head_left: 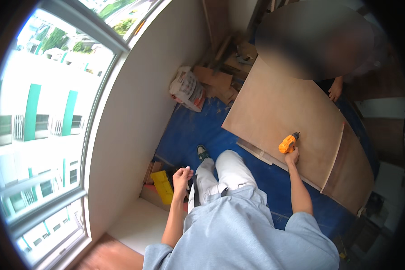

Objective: The person measures a large plywood sheet with a tape measure, then uses a cordless drill to drive screws into the sheet. They later use a hand saw to cut along a marked line on the plywood. A second person assists by holding and positioning the sheet.

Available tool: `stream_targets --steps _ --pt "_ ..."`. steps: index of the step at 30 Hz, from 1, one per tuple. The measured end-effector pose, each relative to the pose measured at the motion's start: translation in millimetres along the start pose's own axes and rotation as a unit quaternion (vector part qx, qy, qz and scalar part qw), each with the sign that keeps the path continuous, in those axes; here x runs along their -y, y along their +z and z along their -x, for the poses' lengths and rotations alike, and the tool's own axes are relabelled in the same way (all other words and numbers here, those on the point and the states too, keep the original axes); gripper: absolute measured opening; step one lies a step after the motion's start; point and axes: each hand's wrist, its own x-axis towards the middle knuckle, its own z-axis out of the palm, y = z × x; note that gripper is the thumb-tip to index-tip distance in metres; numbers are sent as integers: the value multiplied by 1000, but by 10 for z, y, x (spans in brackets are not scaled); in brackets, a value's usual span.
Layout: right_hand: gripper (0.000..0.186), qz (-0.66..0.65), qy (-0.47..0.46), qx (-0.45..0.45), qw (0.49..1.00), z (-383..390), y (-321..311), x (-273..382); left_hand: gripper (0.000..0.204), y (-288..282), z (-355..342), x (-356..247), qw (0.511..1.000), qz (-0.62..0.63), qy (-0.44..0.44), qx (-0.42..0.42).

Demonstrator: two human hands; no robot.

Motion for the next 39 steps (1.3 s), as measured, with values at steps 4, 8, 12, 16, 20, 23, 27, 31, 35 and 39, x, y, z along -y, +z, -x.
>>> stream_targets --steps 4,8,12,16,20,23,27,31,35,39 --pt "69 11 49 -57 997 -498 248 -57 32 167 -471 -398 989 -129 62 34" --pt "87 -13 124 -72 990 -733 376 -11 30 1069 -931 -878 938 -275 161 134" --pt "88 -76 69 -55 993 -752 246 112 27 2322 -1375 -1302 837 -409 279 234" --pt "77 111 -3 -78 991 -619 -200 516 25 3652 -1689 -1392 760 -452 297 360" --pt "56 -277 62 -44 958 -331 -383 1348 22 4753 -1749 -1174 655 -445 379 479" --pt "42 -436 126 -46 890 -365 -188 1982 19 5183 -1817 -1161 603 -406 420 544" --pt "29 -376 136 -65 914 -742 101 2379 22 5427 -2247 -1582 556 -421 421 580" --pt "21 -383 124 -133 906 -1451 457 2447 35 5700 -3114 -2149 543 -398 401 621" --pt "37 -107 123 -314 935 -2331 557 2041 14 5469 -4648 -2722 868 -69 82 484" --pt "40 7 165 -319 933 -2690 741 1704 11 4967 -6027 -3070 932 -48 250 259"
